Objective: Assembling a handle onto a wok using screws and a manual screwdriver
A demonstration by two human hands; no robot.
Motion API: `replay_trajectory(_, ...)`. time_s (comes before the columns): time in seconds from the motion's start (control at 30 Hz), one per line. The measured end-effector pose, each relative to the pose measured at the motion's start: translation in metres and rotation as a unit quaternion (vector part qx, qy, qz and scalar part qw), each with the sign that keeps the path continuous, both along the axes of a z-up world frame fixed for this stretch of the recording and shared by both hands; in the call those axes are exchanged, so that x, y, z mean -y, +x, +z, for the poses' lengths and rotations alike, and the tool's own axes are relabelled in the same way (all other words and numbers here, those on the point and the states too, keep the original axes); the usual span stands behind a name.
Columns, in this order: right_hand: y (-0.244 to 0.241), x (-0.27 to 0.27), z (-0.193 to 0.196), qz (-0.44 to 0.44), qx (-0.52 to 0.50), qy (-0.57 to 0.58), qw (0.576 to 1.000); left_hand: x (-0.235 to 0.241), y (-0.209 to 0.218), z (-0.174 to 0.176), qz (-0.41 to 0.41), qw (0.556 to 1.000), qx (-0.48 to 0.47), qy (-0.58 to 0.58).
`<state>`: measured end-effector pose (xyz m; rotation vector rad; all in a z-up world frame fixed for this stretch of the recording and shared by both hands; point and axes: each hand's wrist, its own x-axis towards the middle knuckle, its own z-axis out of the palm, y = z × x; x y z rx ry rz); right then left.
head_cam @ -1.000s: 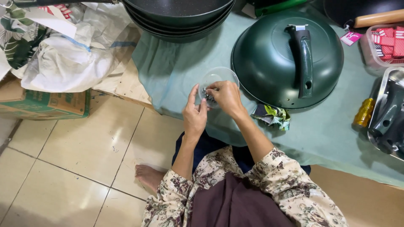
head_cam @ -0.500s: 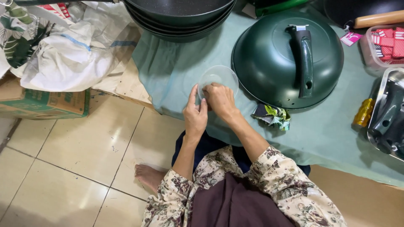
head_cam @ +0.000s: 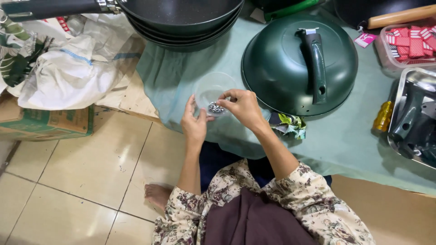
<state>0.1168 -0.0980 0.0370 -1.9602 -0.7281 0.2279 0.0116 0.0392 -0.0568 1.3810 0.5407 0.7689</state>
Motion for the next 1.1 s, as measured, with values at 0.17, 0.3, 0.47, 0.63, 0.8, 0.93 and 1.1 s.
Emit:
replay_trajectory(0.17, -0.002, 0.084, 0.024, 0.001, -0.048, -0.007, 0.999, -0.026, -0.008, 0.014, -0.024, 0.999, -0.003, -0.032)
replay_trajectory(0.3, 0.010, 0.161, 0.012, -0.040, -0.112, -0.071, 0.990, -0.051, -0.005, 0.008, -0.054, 0.996, -0.060, -0.023)
replay_trajectory(0.47, 0.037, 0.260, -0.011, -0.161, -0.122, -0.104, 0.974, -0.071, 0.001, -0.019, -0.078, 0.993, -0.079, -0.041)
replay_trajectory(0.63, 0.056, 0.334, -0.049, -0.252, -0.103, -0.156, 0.950, -0.065, 0.008, 0.008, -0.071, 0.990, -0.101, -0.066)
replay_trajectory(0.8, 0.070, 0.350, -0.079, -0.298, -0.073, -0.202, 0.930, -0.093, 0.023, -0.005, -0.048, 0.990, -0.126, -0.047)
replay_trajectory(0.93, 0.070, 0.349, -0.083, -0.310, -0.061, -0.200, 0.928, -0.107, 0.019, 0.002, -0.038, 0.990, -0.133, -0.034)
replay_trajectory(1.1, 0.065, 0.345, -0.080, -0.315, -0.041, -0.160, 0.935, -0.123, 0.016, -0.002, 0.021, 0.990, -0.137, -0.003)
